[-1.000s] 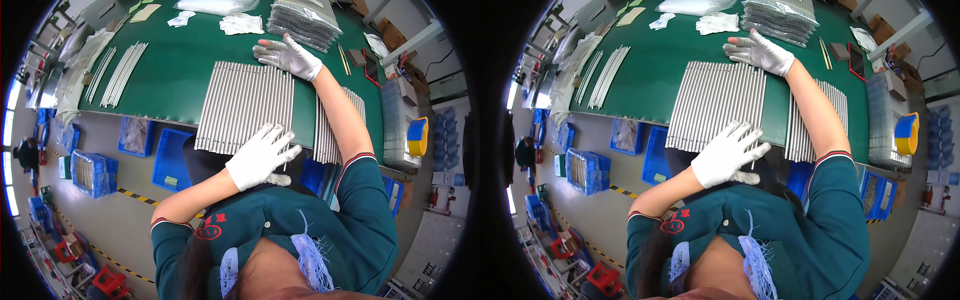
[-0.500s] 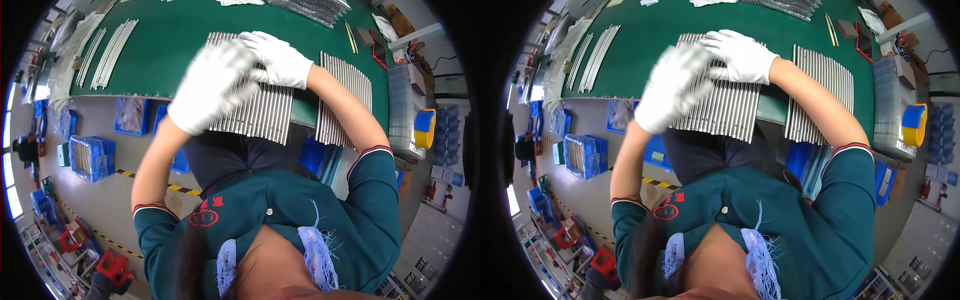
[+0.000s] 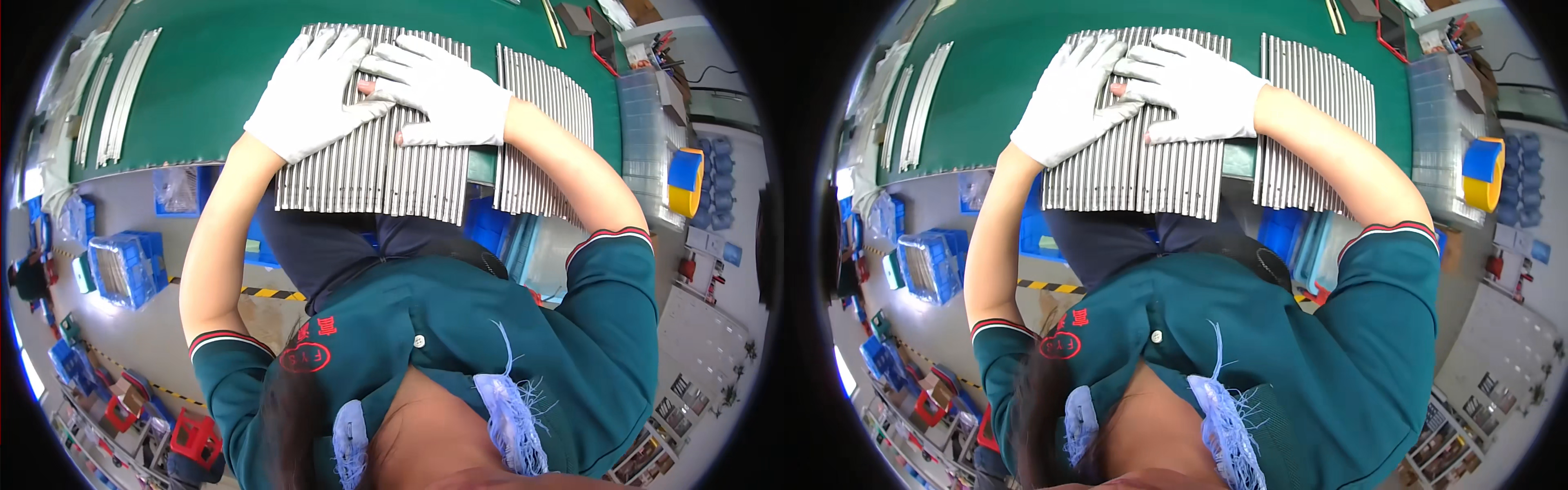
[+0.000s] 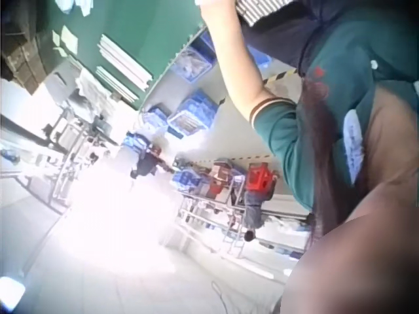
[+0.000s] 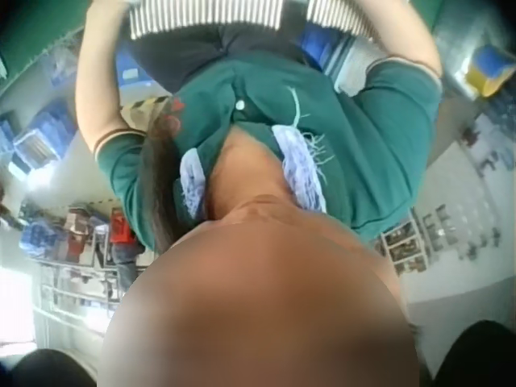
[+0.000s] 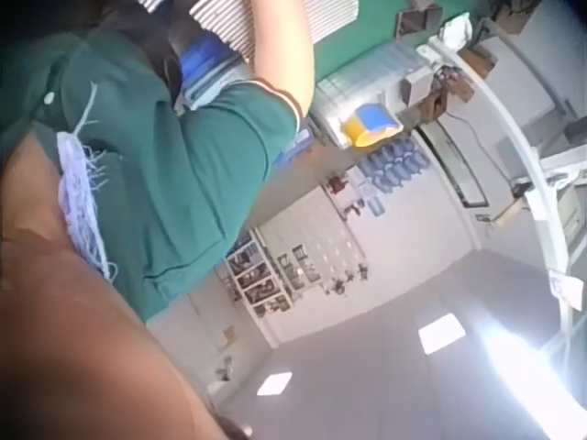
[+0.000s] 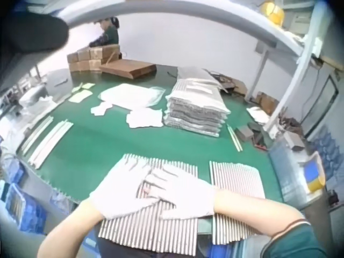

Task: Counting and packing thin metal rods into plastic bags at a workstation.

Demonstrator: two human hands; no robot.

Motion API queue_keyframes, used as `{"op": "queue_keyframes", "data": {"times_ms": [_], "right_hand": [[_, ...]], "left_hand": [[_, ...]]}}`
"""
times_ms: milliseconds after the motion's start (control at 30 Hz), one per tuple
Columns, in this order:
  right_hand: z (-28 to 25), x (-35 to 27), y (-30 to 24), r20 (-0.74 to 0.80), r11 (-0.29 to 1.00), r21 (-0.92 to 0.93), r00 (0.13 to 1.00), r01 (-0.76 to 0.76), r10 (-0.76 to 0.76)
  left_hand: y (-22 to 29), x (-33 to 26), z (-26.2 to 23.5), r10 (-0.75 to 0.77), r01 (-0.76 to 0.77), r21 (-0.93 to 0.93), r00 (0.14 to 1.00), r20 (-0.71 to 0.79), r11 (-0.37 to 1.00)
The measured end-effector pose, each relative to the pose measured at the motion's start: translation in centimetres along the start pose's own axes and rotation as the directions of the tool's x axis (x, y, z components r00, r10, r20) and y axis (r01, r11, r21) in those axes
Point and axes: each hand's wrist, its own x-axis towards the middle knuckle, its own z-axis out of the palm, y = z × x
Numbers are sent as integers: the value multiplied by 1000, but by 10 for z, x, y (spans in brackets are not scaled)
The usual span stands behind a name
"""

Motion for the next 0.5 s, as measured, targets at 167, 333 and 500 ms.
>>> {"op": "queue_keyframes", "data": {"times_ms": [167, 333, 500], "right_hand": [[-5, -6, 0, 53, 999, 17, 998, -29, 28], [1, 15, -4, 32, 1000, 6, 999, -29, 29], [7, 38, -11, -18, 999, 30, 1000, -21, 22]], "left_hand": [[6, 5, 4, 27, -29, -15, 994, -107, 999], [-10, -9, -7, -30, 30, 42, 1000, -9, 999], [-29, -22, -14, -70, 63, 88, 994, 80, 994]]}}
